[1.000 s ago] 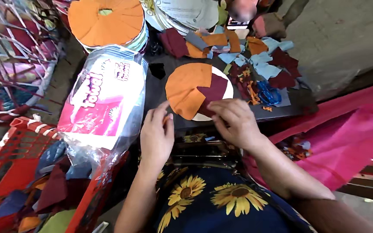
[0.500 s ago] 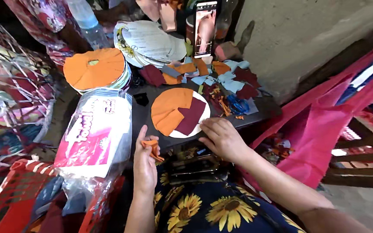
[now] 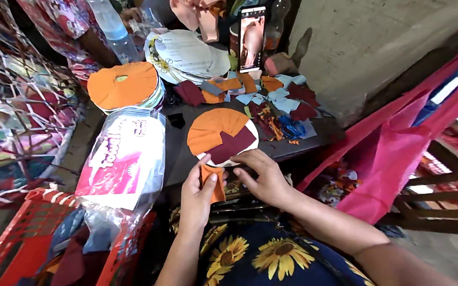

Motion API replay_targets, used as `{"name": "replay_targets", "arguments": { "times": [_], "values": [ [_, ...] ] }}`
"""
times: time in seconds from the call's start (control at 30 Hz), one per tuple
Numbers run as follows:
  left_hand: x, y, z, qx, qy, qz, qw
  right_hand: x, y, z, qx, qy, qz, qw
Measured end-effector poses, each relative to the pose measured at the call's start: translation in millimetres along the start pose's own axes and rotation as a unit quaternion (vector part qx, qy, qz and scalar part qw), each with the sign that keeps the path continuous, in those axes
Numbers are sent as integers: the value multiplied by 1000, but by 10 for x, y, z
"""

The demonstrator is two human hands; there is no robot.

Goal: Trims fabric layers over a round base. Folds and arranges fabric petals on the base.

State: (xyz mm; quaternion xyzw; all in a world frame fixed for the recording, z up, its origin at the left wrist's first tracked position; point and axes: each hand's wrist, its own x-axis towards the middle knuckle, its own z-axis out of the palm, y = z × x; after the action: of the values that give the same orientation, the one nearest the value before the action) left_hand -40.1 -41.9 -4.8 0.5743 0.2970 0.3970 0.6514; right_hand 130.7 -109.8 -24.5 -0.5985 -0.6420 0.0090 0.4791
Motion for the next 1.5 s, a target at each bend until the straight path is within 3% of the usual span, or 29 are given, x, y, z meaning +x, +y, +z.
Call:
{"name": "replay_targets", "arguments": {
  "times": [0.23, 0.47, 0.77, 1.0, 1.27, 1.4, 1.5],
  "values": [
    [4, -58, 0, 48, -14, 17, 999, 188, -75, -139, 130, -58, 96, 985],
    [1, -29, 12, 149, -19, 21, 988, 261, -140, -41, 121, -115, 71, 983],
    [1, -68, -37, 162, -46, 61, 984, 266, -144, -83, 105, -115, 65, 986],
    [4, -66, -17, 166, -40, 51, 984, 241, -156, -79, 45, -86, 51, 994],
    [17, -92, -34, 158, -8, 76, 984, 196, -121, -10, -17, -9, -45, 999],
    [22, -107, -31, 117, 5, 72, 991, 178, -78, 26, -47, 51, -109, 992],
    [20, -121, -49, 64, 2, 59, 996, 189, -111, -19, -7, 54, -104, 993]
  ]
}}
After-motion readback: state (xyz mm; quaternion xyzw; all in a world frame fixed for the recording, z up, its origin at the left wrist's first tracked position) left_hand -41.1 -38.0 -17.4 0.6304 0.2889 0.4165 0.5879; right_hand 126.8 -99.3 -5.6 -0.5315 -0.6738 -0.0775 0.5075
